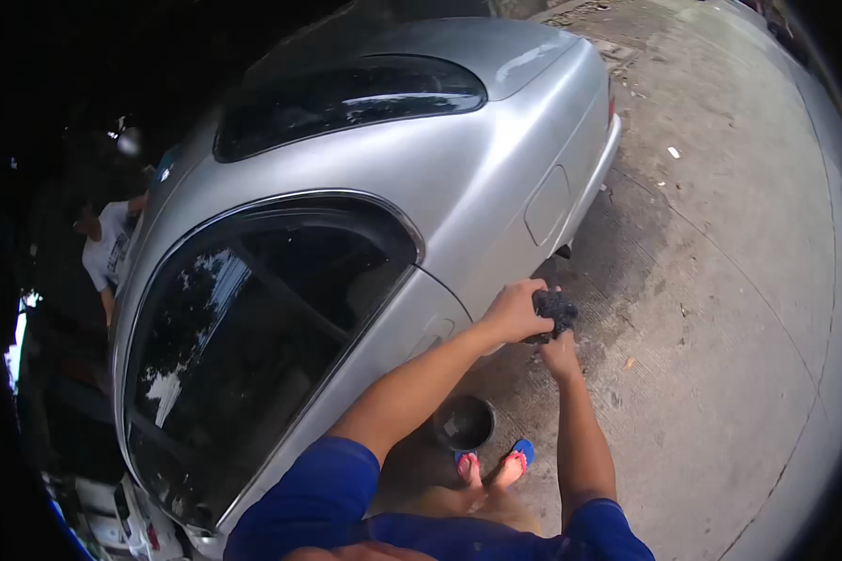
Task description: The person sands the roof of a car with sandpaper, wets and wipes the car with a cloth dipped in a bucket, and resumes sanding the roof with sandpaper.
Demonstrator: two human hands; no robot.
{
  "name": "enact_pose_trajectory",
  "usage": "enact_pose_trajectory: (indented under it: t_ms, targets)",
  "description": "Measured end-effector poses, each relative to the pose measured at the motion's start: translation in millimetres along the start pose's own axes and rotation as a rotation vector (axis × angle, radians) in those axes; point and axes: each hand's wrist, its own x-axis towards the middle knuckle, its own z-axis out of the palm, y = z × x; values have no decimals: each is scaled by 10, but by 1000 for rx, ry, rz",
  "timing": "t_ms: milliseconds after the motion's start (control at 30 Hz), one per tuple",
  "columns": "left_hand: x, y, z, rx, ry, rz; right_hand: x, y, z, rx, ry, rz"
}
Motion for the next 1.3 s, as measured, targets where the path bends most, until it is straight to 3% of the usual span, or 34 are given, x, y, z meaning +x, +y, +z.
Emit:
enact_pose_trajectory:
  t_ms: [100, 167, 200, 267, 367, 433, 500, 567, 600, 700, 767, 800, 833, 867, 900, 933, 1000, 1100, 1167, 1300]
  targets:
    - [258, 211, -1279, 204, 169, 258, -122, -1006, 64, 69, 63, -121]
    - [199, 659, -2348, 404, 416, 391, -109, -754, -304, 94, 47, -13]
    - [71, 827, -2930, 498, 488, 370, -237, -513, -499, 161, 65, 50]
    - [-198, 1020, -4185, 681, 686, 280, -743, 435, -1070, 399, 237, 404]
    - [-710, 1032, -5693, 1003, 952, -52, -1676, 1288, -1426, 741, 569, 626]
    - [-1007, 887, -6034, 1411, 1166, -58, -2324, 1424, -1418, 838, 857, 790]
    - [-1165, 684, -6133, 1802, 1375, -77, -2999, 2031, -1618, 924, 906, 752]
    - [-1433, 576, -5745, 909, 1303, 175, -3410, 1925, -1504, 917, 1059, 810]
    - [-1586, 480, -5294, 716, 1277, 154, -3562, 2025, -1510, 913, 1109, 826]
    - [-1946, -48, -3767, 695, 1201, 151, -3717, 1859, -1619, 911, 1215, 993]
    - [-2105, -481, -2617, 516, 1055, -72, -3843, 2308, -1938, 941, 1178, 1015]
    - [-2133, -598, -2004, 366, 1004, -239, -3633, 2160, -1942, 893, 1235, 1040]
    - [-2228, -1009, -1334, 25, 1032, -433, -3290, 2031, -2034, 831, 1397, 1035]
    - [-2317, -1241, -879, 68, 929, -435, -3005, 2036, -2169, 787, 1314, 1001]
    - [-2373, -1436, -510, -256, 851, -744, -2603, 2028, -2372, 727, 1225, 1105]
    - [-2158, -1220, -383, -521, 851, -1080, -2177, 2005, -2555, 686, 1110, 1051]
    - [-1873, -1440, -204, -1107, 1167, -1339, -1128, 1791, -2888, 540, 788, 995]
    - [-1386, -1675, -19, -1283, 1285, -1307, 658, 1039, -3258, 281, 428, 748]
    - [-1173, -1780, 57, -1304, 1330, -1255, 1606, 403, -3357, 120, 371, 536]
    - [-1123, -1899, 160, -1318, 1471, -1182, 2789, -187, -3374, 217, 301, 334]
